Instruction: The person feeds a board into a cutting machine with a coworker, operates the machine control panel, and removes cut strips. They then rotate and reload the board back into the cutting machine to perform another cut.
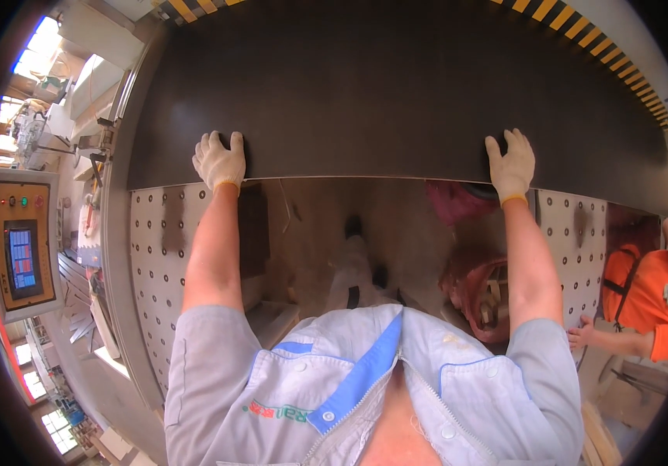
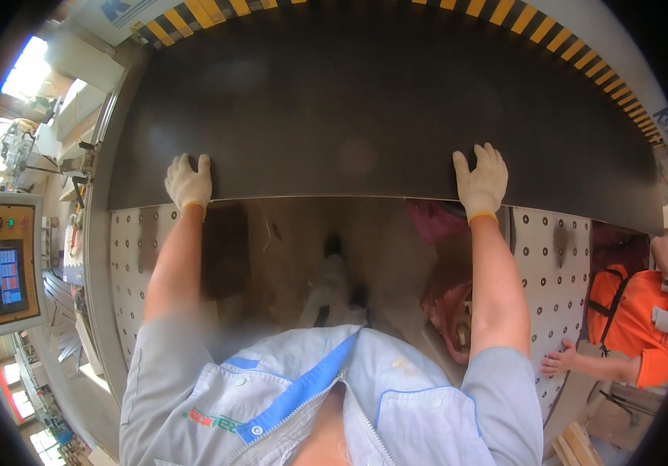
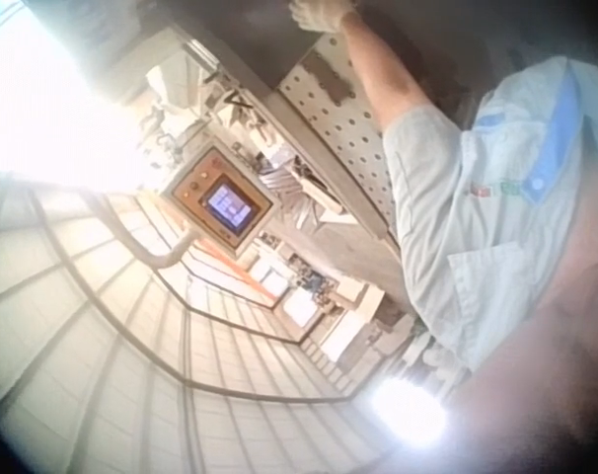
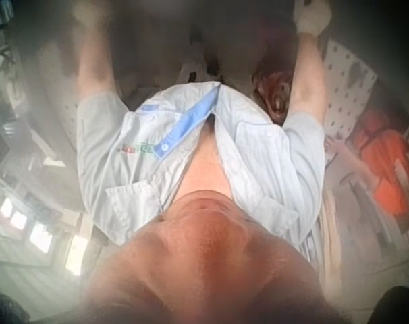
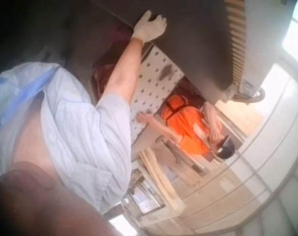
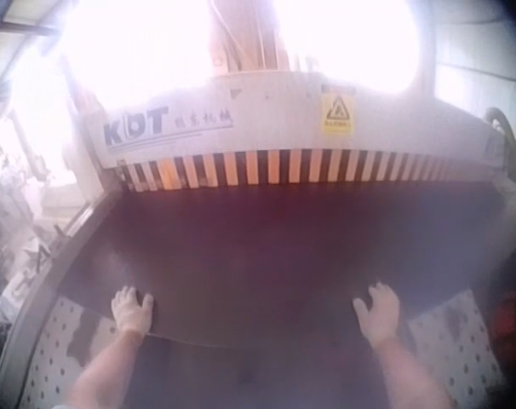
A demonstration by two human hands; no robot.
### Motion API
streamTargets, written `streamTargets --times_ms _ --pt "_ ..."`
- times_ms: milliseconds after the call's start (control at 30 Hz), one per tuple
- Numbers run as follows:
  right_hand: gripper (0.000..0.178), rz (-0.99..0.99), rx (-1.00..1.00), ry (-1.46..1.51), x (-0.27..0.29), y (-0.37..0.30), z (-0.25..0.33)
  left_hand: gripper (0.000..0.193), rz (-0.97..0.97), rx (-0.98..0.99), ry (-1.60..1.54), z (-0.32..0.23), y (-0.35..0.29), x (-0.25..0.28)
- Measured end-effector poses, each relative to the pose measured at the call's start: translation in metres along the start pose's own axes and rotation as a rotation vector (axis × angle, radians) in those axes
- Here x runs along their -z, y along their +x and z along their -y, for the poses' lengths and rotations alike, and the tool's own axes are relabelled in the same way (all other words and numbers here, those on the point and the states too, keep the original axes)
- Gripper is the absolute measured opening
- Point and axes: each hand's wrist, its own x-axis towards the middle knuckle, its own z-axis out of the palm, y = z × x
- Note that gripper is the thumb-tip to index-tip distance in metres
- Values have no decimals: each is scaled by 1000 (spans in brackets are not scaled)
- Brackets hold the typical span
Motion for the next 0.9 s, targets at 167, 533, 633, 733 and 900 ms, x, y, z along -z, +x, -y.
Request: streamTargets --times_ms 167,533,633,733,900 --pt "67 14 11 58 6 4 25 73 -126 -39 44 18 6 15" --pt "61 53 14 31 7 -8 4 74 -30 21 -43 2 -12 28" --pt "60 44 29 48 6 -8 11 80 11 59 -74 10 -16 35" --pt "59 52 26 34 3 -4 1 79 40 69 -101 0 -15 46" --pt "60 69 20 17 -3 -1 6 80 55 86 -107 4 -13 43"
